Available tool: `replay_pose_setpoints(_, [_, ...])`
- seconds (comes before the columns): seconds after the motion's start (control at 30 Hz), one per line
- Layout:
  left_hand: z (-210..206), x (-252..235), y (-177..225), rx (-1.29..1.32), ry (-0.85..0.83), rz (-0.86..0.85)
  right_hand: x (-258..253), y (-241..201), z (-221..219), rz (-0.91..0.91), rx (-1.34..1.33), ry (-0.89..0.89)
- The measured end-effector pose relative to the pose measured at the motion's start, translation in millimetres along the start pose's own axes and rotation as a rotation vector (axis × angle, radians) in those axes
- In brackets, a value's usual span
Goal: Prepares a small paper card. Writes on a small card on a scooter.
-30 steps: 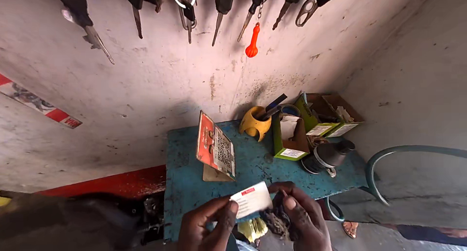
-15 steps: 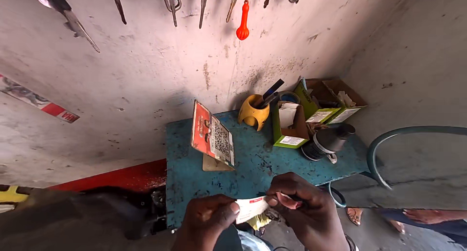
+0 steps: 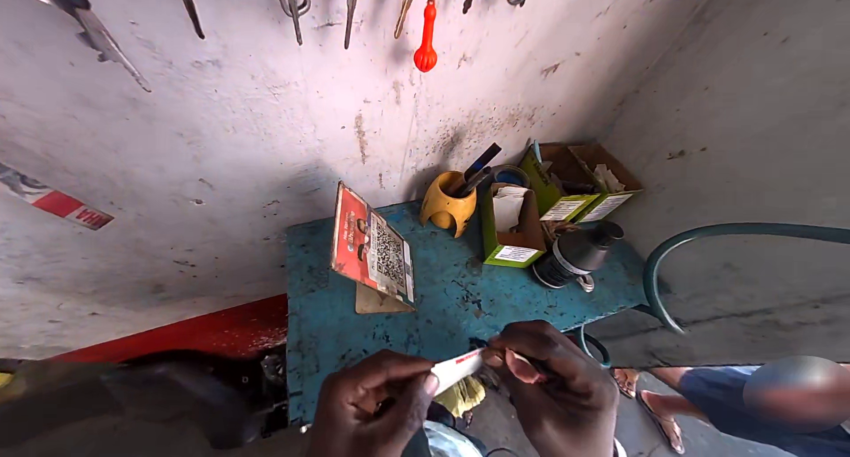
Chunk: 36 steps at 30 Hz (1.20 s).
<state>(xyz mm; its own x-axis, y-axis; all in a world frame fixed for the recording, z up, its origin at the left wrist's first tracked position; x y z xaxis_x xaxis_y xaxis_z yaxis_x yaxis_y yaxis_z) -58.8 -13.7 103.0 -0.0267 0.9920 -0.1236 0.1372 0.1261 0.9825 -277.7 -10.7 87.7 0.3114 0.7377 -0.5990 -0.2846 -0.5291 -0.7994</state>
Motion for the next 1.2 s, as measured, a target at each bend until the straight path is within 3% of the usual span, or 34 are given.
replay_pose_setpoints(0.17, [-3.2, 4.4, 4.0, -0.128, 0.141, -0.111, 5.9, -30.5, -8.4, 0.1, 0.239, 0.045])
replay_pose_setpoints(0.33, [-1.2, 6.0, 2.1, -0.329, 0.195, -0.396, 19.6, -37.3, -21.5, 0.078, 0.263, 0.029])
replay_pose_setpoints(0.5, [1.9, 12.3, 1.0, -0.514, 0.381, -0.592, 12.7, -34.3, -12.6, -0.062, 0.123, -0.018])
replay_pose_setpoints(0.73, [17.2, 7.6, 5.0, -0.279, 0.353, -0.348, -18.3, 2.6, 63.2, -0.424, 0.209, 0.326])
replay_pose_setpoints(0.83, [13.2, 8.6, 2.8, -0.341, 0.369, -0.445, -10.2, -4.7, 70.5, -0.488, 0.042, 0.091])
replay_pose_setpoints(0.93, [1.4, 13.6, 0.9, -0.458, 0.354, -0.616, 5.5, -28.8, 35.9, -0.427, -0.047, -0.11])
replay_pose_setpoints(1.07, [-10.3, 19.8, -1.2, -0.522, 0.257, -0.798, 19.0, -38.3, -5.0, -0.374, -0.242, -0.13])
replay_pose_setpoints(1.2, [-13.2, 23.7, -2.9, -0.536, 0.163, -0.857, 21.7, -40.0, -5.2, -0.391, -0.345, -0.121])
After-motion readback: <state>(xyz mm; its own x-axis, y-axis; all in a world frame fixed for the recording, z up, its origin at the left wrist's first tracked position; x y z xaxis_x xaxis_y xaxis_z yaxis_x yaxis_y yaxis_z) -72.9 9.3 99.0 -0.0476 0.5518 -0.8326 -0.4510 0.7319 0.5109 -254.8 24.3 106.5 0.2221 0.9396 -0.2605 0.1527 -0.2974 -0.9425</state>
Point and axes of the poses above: each hand's wrist, its own x-axis away from the middle knuckle, its own z-axis out of the back of the hand, y = z × x, the point moved 2 cm from there along -x, towards the middle knuckle, and after that the axes turned 14 degrees about y, right-handed, at the moved point
